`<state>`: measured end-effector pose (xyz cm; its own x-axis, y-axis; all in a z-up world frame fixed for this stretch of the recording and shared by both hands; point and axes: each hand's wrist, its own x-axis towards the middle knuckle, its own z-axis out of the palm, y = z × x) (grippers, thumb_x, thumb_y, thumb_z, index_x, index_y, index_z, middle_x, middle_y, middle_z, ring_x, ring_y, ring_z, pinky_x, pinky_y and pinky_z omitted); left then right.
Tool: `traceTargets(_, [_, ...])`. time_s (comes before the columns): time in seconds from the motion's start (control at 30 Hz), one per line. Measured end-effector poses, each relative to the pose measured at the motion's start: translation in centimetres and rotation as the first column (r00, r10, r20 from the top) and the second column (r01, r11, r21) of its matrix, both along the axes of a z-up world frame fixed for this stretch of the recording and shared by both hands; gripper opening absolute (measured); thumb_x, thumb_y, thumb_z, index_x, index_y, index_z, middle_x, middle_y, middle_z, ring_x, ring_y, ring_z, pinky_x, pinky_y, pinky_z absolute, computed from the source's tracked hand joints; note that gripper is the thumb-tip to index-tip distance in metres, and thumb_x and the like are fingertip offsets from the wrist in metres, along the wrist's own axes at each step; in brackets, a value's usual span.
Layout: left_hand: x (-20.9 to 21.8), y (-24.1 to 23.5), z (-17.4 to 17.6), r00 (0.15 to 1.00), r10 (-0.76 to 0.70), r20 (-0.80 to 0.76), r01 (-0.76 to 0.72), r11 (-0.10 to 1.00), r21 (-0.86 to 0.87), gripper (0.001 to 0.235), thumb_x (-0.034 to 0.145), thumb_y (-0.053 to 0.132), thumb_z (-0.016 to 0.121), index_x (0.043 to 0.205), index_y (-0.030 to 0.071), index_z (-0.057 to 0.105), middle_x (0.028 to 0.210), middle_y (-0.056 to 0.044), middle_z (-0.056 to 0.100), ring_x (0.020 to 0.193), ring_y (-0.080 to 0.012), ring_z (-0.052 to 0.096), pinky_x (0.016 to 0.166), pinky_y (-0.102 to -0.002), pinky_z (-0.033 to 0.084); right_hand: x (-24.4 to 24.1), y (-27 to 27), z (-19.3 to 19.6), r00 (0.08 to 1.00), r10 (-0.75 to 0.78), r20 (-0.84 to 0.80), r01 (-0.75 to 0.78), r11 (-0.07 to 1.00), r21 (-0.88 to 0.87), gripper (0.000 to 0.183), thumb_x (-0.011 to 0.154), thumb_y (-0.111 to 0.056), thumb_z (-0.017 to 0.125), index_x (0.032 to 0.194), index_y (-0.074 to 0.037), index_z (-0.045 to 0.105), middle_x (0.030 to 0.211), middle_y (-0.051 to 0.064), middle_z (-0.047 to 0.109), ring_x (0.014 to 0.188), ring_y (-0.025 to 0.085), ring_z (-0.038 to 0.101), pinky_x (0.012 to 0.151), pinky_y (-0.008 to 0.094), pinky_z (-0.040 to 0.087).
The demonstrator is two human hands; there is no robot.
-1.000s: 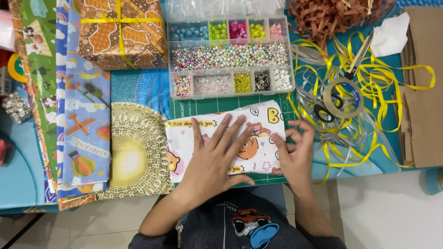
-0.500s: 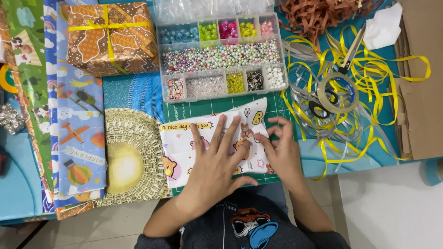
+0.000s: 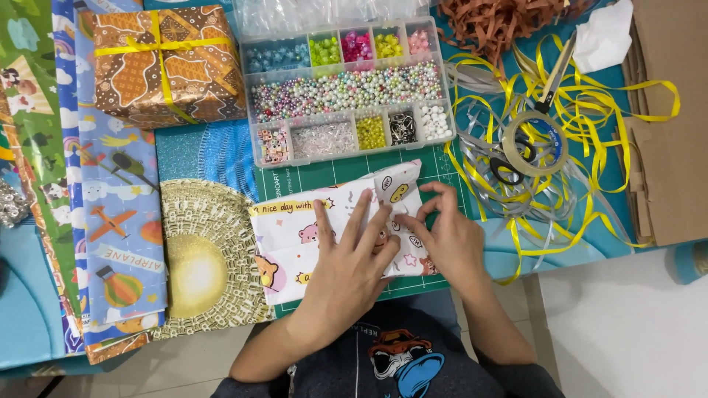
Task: The person wraps a small rectangular item with patterned paper, folds the edges, and secures them with tape. They then tie a yellow ribbon around the package and adjust the bow. The finished wrapped gift remains on the green cutting mat.
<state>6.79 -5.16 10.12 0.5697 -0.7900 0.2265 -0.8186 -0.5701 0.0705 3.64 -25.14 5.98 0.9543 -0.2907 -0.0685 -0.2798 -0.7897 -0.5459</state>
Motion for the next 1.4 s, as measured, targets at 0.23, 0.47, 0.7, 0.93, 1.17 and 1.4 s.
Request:
traceTargets(0.23, [0.0,0.0,-0.3,1.000,0.015,0.014,-0.015,0.999,-0.047,0.026,0.088,0.009,0.069,0.109,0.015,0.054,0.151,-0.017,0.051,0.151,-0.0438,0.032,0.111,-0.085,0.023,-3.7,-2.7,2.0,0.865,0.242,0.439,-0.294,0.954,0.053,0.017,0.099,-0.013,0.066,0.114,-0.004,0.067,0.107,0.011,0.068,0.094,0.022,0.067,0.090,0.034,0.055])
traceTargets(0.47, [0.2,0.2,-0.1,0.998,-0.015,0.054,0.011,0.997,0.080,0.036,0.090,0.021,0.063,0.125,0.015,0.055,0.159,-0.018,0.043,0.154,-0.0454,0.024,0.115,-0.082,0.020,-4.6,0.6,-0.5,0.618,0.592,0.518,-0.491,0.805,-0.334,0.039,0.094,-0.028,0.075,0.122,-0.001,0.068,0.121,0.014,0.074,0.112,0.024,0.074,0.105,0.045,0.055])
traceTargets(0.7, [0.4,0.5,-0.3,0.995,-0.092,-0.049,0.088,0.992,-0.093,0.056,0.074,0.044,0.088,0.108,0.013,0.056,0.159,-0.023,0.041,0.150,-0.0506,0.031,0.118,-0.077,0.022,-4.8,-1.1,-0.2,0.603,0.596,0.531,-0.416,0.802,-0.428,0.012,0.097,-0.011,0.072,0.108,-0.015,0.076,0.099,-0.002,0.081,0.086,0.011,0.077,0.087,0.033,0.043])
traceTargets(0.93, [-0.5,0.5,0.4,0.987,-0.112,-0.119,0.092,0.983,-0.158,0.041,0.086,0.033,0.080,0.109,0.012,0.053,0.161,-0.027,0.035,0.150,-0.0536,0.027,0.117,-0.079,0.021,-5.6,-4.7,0.5,0.680,0.618,0.395,-0.451,0.777,-0.439,0.023,0.085,-0.021,0.087,0.104,-0.026,0.075,0.092,-0.012,0.076,0.087,0.013,0.067,0.091,0.038,0.040])
traceTargets(1.17, [-0.5,0.4,0.2,0.986,-0.119,-0.117,0.100,0.983,-0.156,0.036,0.089,0.035,0.076,0.110,0.013,0.056,0.159,-0.027,0.038,0.149,-0.0551,0.027,0.116,-0.080,0.021,-4.6,-1.6,1.5,0.640,0.594,0.487,-0.550,0.797,-0.249,0.049,0.081,-0.041,0.087,0.114,-0.008,0.070,0.107,0.002,0.076,0.096,0.018,0.071,0.091,0.038,0.054])
traceTargets(1.4, [-0.3,0.9,-0.4,0.977,-0.153,-0.146,0.126,0.976,-0.177,0.039,0.084,0.029,0.080,0.110,0.014,0.057,0.161,-0.026,0.034,0.151,-0.0536,0.024,0.117,-0.080,0.019,-5.5,-2.8,-1.3,0.547,0.607,0.577,-0.525,0.785,-0.328,0.015,0.088,-0.012,0.081,0.101,-0.006,0.075,0.088,0.005,0.078,0.075,0.014,0.071,0.076,0.036,0.059])
